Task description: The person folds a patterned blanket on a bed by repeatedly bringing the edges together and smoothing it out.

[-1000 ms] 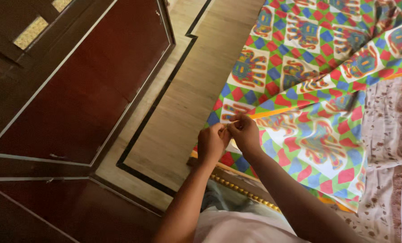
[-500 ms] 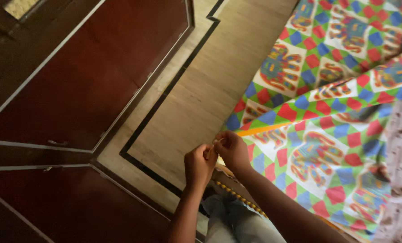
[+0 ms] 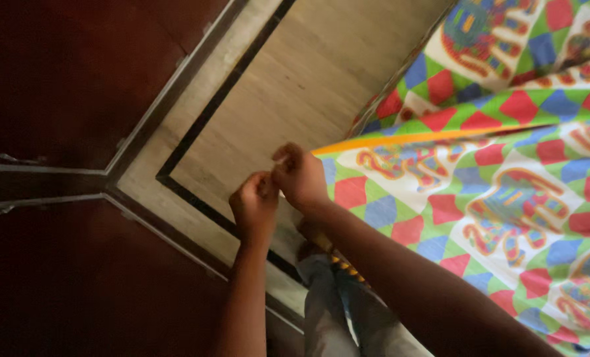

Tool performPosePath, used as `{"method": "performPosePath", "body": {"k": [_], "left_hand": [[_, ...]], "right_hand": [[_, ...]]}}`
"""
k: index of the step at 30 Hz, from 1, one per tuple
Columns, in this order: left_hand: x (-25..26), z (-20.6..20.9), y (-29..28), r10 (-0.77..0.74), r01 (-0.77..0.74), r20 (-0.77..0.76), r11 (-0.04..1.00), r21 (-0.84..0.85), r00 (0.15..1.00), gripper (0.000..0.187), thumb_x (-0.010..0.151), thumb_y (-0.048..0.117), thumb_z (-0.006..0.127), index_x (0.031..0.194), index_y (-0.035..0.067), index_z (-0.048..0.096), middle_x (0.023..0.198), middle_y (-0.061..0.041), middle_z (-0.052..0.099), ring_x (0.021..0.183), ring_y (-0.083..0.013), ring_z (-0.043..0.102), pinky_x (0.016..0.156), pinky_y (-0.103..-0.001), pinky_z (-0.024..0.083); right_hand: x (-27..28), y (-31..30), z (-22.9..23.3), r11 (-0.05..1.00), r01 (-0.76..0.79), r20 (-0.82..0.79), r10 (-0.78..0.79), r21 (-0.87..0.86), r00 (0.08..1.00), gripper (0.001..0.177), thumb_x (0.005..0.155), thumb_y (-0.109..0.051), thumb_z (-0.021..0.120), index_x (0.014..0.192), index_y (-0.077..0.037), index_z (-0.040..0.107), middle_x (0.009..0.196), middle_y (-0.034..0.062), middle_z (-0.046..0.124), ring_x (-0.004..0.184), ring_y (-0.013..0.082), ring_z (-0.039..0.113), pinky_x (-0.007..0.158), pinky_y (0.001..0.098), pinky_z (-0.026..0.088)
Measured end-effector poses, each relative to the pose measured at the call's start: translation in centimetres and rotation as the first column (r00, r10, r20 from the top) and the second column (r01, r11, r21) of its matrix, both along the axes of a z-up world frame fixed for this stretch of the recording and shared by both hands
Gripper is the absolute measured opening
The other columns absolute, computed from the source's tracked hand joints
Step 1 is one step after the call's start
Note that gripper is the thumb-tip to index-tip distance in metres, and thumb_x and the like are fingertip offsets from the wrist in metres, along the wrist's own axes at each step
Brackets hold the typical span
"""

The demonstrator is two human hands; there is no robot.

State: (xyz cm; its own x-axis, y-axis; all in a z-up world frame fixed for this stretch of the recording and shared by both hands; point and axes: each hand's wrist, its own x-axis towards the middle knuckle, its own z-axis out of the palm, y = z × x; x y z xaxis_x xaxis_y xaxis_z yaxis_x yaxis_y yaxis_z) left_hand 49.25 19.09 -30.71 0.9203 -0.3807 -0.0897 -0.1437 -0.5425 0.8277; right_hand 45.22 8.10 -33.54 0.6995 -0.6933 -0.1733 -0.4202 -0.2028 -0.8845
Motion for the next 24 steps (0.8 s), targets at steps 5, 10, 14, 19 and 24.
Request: {"method": "performPosePath", "body": {"k": [5, 10, 14, 19, 24], "left_hand": [[2.9, -5.5, 1.2, 0.127, -0.130, 0.038, 0.989, 0.068, 0.991, 0.025, 0.089, 0.026, 0.074, 0.095, 0.002, 0.074, 0.085, -0.014, 0.075, 0.075, -0.0299, 0.071, 0.067, -0.040, 0.053], [4.3, -17.7, 3.4, 0.080, -0.089, 0.050, 0.973, 0.212, 0.996, 0.022, 0.092, 0.024, 0.069, 0.093, 0.003, 0.075, 0.091, -0.016, 0.075, 0.083, -0.0318, 0.072, 0.075, -0.042, 0.055], [2.9, -28.2, 3.5, 0.054, -0.004, -0.152, 0.950, 0.312, 0.987, 0.028, 0.092, 0.030, 0.069, 0.096, 0.005, 0.078, 0.093, -0.016, 0.076, 0.086, -0.0317, 0.072, 0.079, -0.042, 0.055], [-0.7, -31.2, 0.8, 0.215, -0.094, -0.769, 0.976, 0.199, 0.603, 0.045, 0.090, 0.044, 0.069, 0.115, 0.007, 0.072, 0.091, -0.009, 0.074, 0.084, -0.0301, 0.073, 0.076, -0.052, 0.058], [-3.4, -29.9, -1.9, 0.048, 0.157, -0.887, 0.978, 0.134, 0.460, 0.045, 0.087, 0.042, 0.073, 0.112, 0.005, 0.073, 0.095, -0.012, 0.075, 0.089, -0.0311, 0.073, 0.079, -0.049, 0.056]], "right_hand": [[3.6, 2.1, -2.8, 0.988, -0.112, 0.098, 0.102, 0.108, 0.990, 0.019, 0.090, -0.011, 0.062, 0.108, -0.006, 0.067, 0.074, 0.0105, 0.071, 0.068, 0.0231, 0.072, 0.065, 0.0360, 0.056], [0.9, 1.8, -5.9, 0.961, -0.274, 0.080, 0.271, 0.030, 0.959, 0.031, 0.086, -0.018, 0.074, 0.112, -0.005, 0.065, 0.097, 0.0141, 0.071, 0.082, 0.0271, 0.072, 0.072, 0.0383, 0.057], [-4.2, 0.7, -7.2, 0.913, -0.357, -0.176, 0.326, -0.196, 0.929, 0.041, 0.077, -0.021, 0.076, 0.115, -0.009, 0.067, 0.110, 0.0150, 0.069, 0.102, 0.0346, 0.065, 0.086, 0.0458, 0.051], [-8.7, 0.1, -9.5, 0.765, -0.487, -0.429, 0.305, -0.422, 0.851, 0.049, 0.076, -0.029, 0.076, 0.121, -0.010, 0.065, 0.115, 0.0121, 0.069, 0.114, 0.0356, 0.058, 0.095, 0.0493, 0.041], [-9.5, -1.2, -11.2, 0.725, -0.636, -0.640, 0.362, -0.264, 0.678, 0.038, 0.072, -0.030, 0.076, 0.107, -0.015, 0.070, 0.102, 0.0068, 0.071, 0.108, 0.0301, 0.061, 0.090, 0.0475, 0.041]]}}
